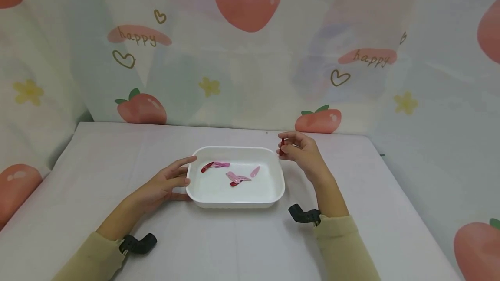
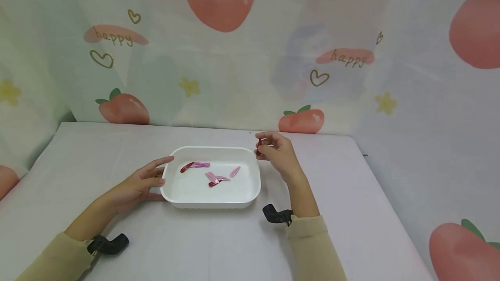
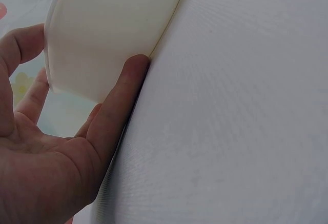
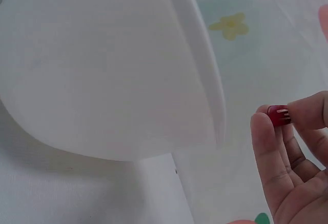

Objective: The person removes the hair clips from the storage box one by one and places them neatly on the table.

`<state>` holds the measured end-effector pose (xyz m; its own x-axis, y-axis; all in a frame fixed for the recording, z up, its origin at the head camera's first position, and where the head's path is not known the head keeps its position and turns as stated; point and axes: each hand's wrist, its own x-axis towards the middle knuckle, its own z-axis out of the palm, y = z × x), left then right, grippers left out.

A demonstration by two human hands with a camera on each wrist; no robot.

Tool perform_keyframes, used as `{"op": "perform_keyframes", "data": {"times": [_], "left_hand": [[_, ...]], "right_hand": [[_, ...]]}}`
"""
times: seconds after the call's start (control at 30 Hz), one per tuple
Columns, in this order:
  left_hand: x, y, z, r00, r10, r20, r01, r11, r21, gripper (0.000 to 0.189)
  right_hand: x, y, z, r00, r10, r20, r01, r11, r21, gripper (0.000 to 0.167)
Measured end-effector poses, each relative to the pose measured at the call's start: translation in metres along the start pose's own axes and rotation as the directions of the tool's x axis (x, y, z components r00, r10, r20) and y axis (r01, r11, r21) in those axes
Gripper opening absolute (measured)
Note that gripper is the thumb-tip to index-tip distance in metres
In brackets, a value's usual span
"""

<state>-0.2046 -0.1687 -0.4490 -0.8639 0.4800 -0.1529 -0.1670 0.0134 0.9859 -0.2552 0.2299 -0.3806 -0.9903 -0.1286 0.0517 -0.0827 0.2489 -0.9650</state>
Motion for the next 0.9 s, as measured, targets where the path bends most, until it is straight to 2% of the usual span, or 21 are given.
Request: {"op": "perform_keyframes", "data": {"times": [0.43,0.9], "left_hand": [[0.001,-0.002,-0.002,1.0,0.004,0.002,-0.004,1.0,-0.002,0.065],[0.001,-0.003,-0.002,1.0,0.003,0.006,-0.003,1.0,-0.009,0.065]], "right_hand": [[0.002,0.009,-0.013,1.0,0.008,-0.014,-0.008,1.0,0.016,0.031],[0.005,0.025,-0.018,0.998,0.055,-0.032,-0.055,0.998,0.005,0.032]]}}
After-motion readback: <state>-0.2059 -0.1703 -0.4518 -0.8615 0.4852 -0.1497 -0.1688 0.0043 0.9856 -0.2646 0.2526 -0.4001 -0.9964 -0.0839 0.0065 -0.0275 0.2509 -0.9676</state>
